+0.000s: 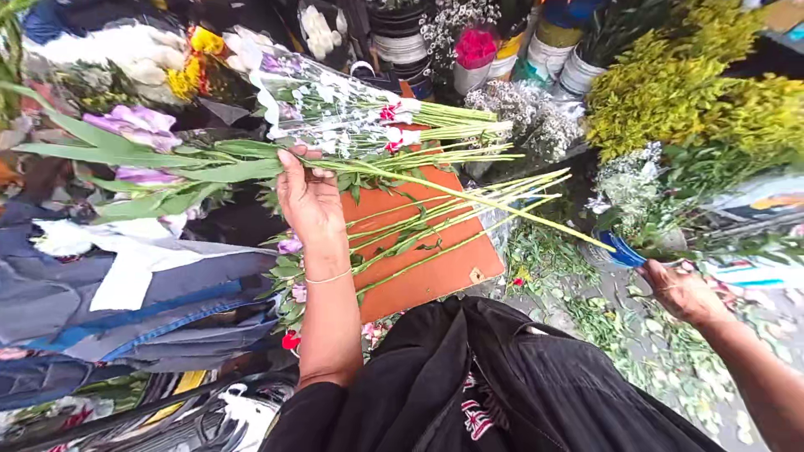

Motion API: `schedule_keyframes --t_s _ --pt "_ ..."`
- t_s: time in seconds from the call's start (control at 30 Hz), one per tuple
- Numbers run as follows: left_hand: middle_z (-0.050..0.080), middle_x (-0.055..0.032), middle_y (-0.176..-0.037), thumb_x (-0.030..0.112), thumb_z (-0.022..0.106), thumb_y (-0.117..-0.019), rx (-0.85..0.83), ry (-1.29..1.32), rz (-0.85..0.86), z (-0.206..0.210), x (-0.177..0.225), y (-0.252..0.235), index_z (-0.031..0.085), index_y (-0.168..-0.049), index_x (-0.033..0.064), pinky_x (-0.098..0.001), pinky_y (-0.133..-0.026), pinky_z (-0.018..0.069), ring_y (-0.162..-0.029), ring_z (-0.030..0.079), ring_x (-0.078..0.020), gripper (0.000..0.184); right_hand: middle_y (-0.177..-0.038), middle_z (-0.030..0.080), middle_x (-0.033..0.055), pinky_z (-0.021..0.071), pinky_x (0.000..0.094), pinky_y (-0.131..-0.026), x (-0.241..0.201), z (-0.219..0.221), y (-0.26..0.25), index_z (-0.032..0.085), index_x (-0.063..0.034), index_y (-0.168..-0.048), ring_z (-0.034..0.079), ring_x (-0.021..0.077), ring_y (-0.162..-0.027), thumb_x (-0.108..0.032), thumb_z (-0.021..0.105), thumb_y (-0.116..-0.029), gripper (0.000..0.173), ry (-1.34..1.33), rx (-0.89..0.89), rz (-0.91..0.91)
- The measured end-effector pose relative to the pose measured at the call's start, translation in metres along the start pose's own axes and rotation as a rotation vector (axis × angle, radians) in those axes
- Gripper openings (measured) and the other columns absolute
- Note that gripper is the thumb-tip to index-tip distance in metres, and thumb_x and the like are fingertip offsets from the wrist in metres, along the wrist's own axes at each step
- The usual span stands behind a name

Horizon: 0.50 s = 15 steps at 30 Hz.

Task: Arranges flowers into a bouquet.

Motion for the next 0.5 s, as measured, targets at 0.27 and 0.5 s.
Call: schedule_keyframes --t_s 0.27,0.5 --pt "0.070 -0.0031 -0.090 0.019 0.036 -0.1118 -0.106 0.006 -0.047 0.045 -0.009 0.031 0.063 -0.104 0.0069 -0.0233 -0.070 0.0582 -0.073 0.066 -0.0083 0.031 -0.159 0.031 0.0333 0.0329 0.0738 -0.110 -0.084 -0.138 -0.029 0.039 -0.0096 -0.157 0.034 0.0562 -0.144 -0.041 0.071 -0.0925 0.079 -0.287 0.148 -0.106" --pt "0.073 -0.0090 -0.087 -0.003 0.044 -0.1038 -0.208 0.275 -0.155 0.090 -0.011 0.098 0.068 -0.101 -0.0077 -0.0233 -0.071 0.0556 -0.072 0.064 -0.0062 0.024 -0.112 0.065 0.0204 0.0529 0.0231 -0.085 -0.355 -0.228 -0.041 0.057 0.0069 -0.136 0.064 0.0104 -0.096 -0.018 0.046 -0.1098 0.038 -0.573 0.456 -0.765"
Point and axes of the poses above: each hand's wrist, its own y-axis away from the middle knuckle, its own z-axis out of the palm, x = y × z, the point moved 10 cm from there along -y, towards the middle knuckle
